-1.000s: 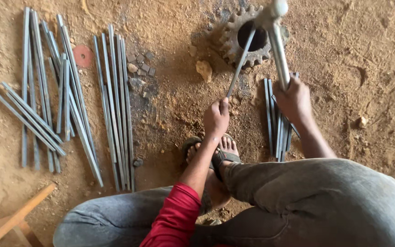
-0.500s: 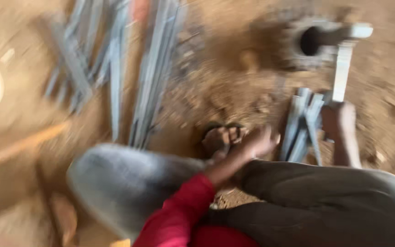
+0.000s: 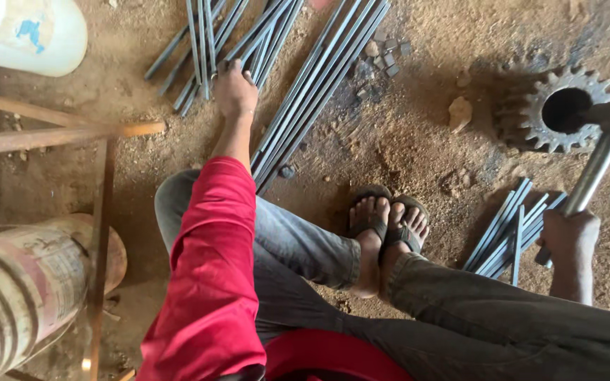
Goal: The person sits on the ground and repeatedly hammers metal rods against a gear-shaped anvil to shape them. They pick up rods from a pile, strike them with a hammer, and place the finished pieces aside.
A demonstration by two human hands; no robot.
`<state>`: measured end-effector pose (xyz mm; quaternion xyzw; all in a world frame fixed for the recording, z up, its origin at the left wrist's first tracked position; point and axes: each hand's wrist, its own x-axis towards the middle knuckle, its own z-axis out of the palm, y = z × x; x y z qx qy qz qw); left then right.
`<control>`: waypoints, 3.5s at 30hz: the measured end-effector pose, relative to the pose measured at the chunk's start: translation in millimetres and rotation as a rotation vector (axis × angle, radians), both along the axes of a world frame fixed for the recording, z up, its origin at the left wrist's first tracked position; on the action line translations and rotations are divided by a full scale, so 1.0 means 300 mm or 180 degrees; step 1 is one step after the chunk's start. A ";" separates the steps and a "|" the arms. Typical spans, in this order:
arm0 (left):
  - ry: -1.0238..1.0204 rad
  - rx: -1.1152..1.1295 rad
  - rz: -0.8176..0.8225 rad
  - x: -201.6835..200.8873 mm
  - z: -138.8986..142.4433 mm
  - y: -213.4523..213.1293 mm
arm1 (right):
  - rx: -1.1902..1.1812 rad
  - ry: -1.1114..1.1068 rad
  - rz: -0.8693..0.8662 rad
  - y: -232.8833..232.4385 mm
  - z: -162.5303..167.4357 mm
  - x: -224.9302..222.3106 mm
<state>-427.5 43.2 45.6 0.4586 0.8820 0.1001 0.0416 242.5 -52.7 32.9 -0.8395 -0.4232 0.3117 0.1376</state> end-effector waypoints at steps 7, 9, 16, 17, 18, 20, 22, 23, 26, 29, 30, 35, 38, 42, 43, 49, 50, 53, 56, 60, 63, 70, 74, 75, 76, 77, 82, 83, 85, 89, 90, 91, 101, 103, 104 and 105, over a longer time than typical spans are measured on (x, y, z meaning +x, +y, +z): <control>0.0550 -0.0204 -0.0242 0.021 -0.005 0.058 | -0.0433 -0.0571 0.0269 0.018 -0.009 0.044; 0.0170 -0.0642 0.0057 0.011 -0.007 0.074 | -0.0347 -0.0446 0.0224 0.028 0.000 0.053; -0.0307 -0.0707 -0.0389 0.073 -0.023 0.138 | -0.0292 -0.0358 0.0021 0.012 -0.025 0.050; -0.0852 -0.0590 -0.0776 0.124 -0.018 0.127 | -0.0436 -0.0219 -0.0222 0.012 -0.038 0.054; -0.2832 -0.0390 -0.0568 0.188 -0.009 0.105 | -0.0266 -0.0236 -0.0108 -0.001 -0.048 0.056; -0.4959 -0.0249 -0.0310 0.341 0.020 0.052 | -0.0439 -0.0194 -0.0286 -0.005 -0.070 0.058; -0.5041 -0.0335 -0.0541 0.552 0.035 -0.032 | 0.0015 -0.0031 -0.0187 -0.009 -0.084 0.051; -0.4964 -0.0424 -0.0703 0.647 0.044 -0.063 | -0.0048 0.0007 -0.0215 -0.014 -0.086 0.042; -0.4818 -0.0681 -0.1857 0.943 0.038 -0.105 | -0.0033 0.0242 -0.0219 -0.029 -0.078 -0.004; -0.4576 -0.1111 -0.2455 1.167 0.023 -0.086 | 0.0273 0.0467 -0.0170 -0.052 -0.060 -0.065; -0.4357 -0.1383 -0.2446 1.223 0.016 -0.070 | 0.0358 0.0450 -0.0142 -0.059 -0.052 -0.081; -0.3692 -0.2062 -0.1969 1.371 -0.025 -0.003 | 0.0731 0.0544 -0.0172 -0.073 0.015 -0.120; -0.3257 -0.1776 -0.2099 1.393 -0.077 0.004 | 0.1298 0.1060 -0.0260 -0.083 0.072 -0.130; -0.2875 -0.1378 -0.2277 1.426 -0.174 -0.009 | 0.1945 0.1001 -0.0201 -0.083 0.129 -0.089; -0.2806 -0.1260 -0.2318 1.438 -0.194 -0.009 | 0.2154 0.0753 -0.0040 -0.069 0.134 -0.068; -0.2699 -0.1008 -0.2529 1.451 -0.196 -0.006 | 0.2372 -0.0972 0.0738 0.091 0.144 -0.024; -0.2831 -0.1236 -0.2353 1.451 -0.181 0.000 | 0.1519 -0.0397 0.0349 0.121 0.162 -0.019; -0.2971 -0.1605 -0.2031 1.443 -0.150 0.023 | 0.0083 0.0996 -0.0360 0.193 0.227 -0.001; -0.2410 -0.1142 -0.2315 1.438 -0.161 0.027 | 0.0779 0.1475 -0.0496 0.158 0.273 -0.009; -0.1305 0.0157 -0.2821 1.465 -0.205 -0.017 | 0.1548 0.1488 -0.0284 0.099 0.266 -0.050; -0.1119 -0.0184 -0.2748 1.482 -0.221 -0.042 | 0.0703 0.0937 -0.0137 0.143 0.243 -0.041; 0.0110 -0.0546 -0.3052 1.502 -0.255 -0.041 | 0.1025 0.1467 -0.0536 0.105 0.204 -0.002; -0.0365 0.0127 -0.3106 1.496 -0.263 -0.054 | 0.1239 0.1031 0.0025 0.113 0.195 -0.034; -0.0613 0.0559 -0.3156 1.483 -0.254 -0.059 | 0.0729 0.1224 -0.0276 0.136 0.207 -0.026; -0.0841 0.1085 -0.3172 1.481 -0.241 -0.035 | 0.0297 0.1402 -0.0521 0.167 0.226 -0.009; -0.1016 0.0386 -0.3009 1.473 -0.224 -0.005 | 0.0463 0.1438 -0.0574 0.181 0.239 -0.004; -0.2180 -0.1586 -0.2643 1.407 -0.116 0.076 | 0.1568 0.1562 -0.0527 0.104 0.193 -0.047; -0.2494 -0.1750 -0.2469 1.398 -0.099 0.097 | 0.1464 0.1291 -0.0241 0.106 0.162 -0.044; -0.3134 -0.2160 -0.2123 1.387 -0.075 0.102 | 0.1191 0.0727 0.0255 0.117 0.113 0.003; -0.3292 -0.2236 -0.1996 1.380 -0.055 0.126 | 0.0367 0.1702 -0.1008 0.166 0.066 0.123; -0.3406 -0.2204 -0.1962 1.374 -0.053 0.126 | 0.0369 0.2301 -0.1855 0.142 0.046 0.106; -0.3509 -0.2156 -0.1931 1.371 -0.051 0.128 | 0.0375 0.2898 -0.2703 0.117 0.024 0.080; -0.8178 -0.2171 -0.0636 1.452 0.053 0.141 | 0.0397 0.0302 -0.0103 -0.125 -0.049 -0.101; -0.8506 -0.2087 -0.0564 1.454 0.077 0.124 | 0.0355 0.0235 0.0061 -0.100 -0.044 -0.110; -0.8633 -0.2001 -0.0590 1.450 0.085 0.116 | 0.0450 0.0111 0.0239 -0.084 -0.049 -0.121; -0.8761 -0.1905 -0.0625 1.448 0.090 0.109 | 0.0552 -0.0015 0.0420 -0.075 -0.053 -0.134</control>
